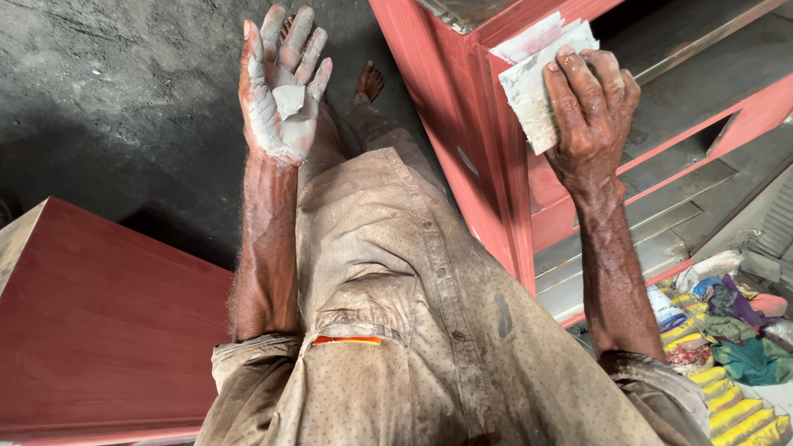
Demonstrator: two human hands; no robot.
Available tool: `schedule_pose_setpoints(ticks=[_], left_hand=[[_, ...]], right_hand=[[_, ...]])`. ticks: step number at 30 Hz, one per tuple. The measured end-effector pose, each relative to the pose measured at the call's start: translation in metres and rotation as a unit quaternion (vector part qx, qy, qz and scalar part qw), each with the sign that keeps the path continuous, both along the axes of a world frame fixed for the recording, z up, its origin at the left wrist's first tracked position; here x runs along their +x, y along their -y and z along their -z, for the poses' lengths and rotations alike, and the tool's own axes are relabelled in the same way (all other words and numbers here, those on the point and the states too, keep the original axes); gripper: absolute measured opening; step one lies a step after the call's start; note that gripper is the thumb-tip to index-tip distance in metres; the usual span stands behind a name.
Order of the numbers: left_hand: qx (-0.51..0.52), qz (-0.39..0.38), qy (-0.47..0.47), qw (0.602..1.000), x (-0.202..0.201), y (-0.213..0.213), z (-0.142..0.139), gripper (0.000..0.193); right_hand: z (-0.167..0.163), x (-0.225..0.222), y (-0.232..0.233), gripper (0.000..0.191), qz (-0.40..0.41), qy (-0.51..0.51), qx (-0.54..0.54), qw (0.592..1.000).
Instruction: The person sands the interior and exterior surfaces of a reddish-brown wooden cabinet using a sanding block. They repeatedly apply a white substance from their left palm onto the block and rub it along the cabinet's edges and panels.
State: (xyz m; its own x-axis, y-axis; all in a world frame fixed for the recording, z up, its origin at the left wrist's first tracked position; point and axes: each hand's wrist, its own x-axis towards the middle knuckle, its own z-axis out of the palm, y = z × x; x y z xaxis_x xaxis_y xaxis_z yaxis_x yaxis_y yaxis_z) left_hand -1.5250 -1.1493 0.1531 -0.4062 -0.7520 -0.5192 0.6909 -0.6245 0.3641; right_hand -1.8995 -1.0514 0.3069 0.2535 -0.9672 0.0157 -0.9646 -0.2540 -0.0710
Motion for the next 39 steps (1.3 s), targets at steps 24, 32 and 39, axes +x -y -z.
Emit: schedule_pose_setpoints(ticks=[24,32,39], left_hand=[[-0.006,-0.012,-0.021,1.0,0.002,0.003,0.002,0.079],[-0.019,-0.019,-0.039,0.999,-0.001,0.002,0.008,0.077],[-0.001,-0.023,-0.041,0.999,-0.004,-0.001,0.004,0.079]], right_hand=[[-0.015,-0.002,0.019,0.035,-0.004,0.02,0.037,0.999],[-0.039,-0.002,0.019,0.034,0.009,-0.02,0.03,0.999],[-0.053,0.011,0.045,0.039,-0.027,-0.018,0.085,0.996]])
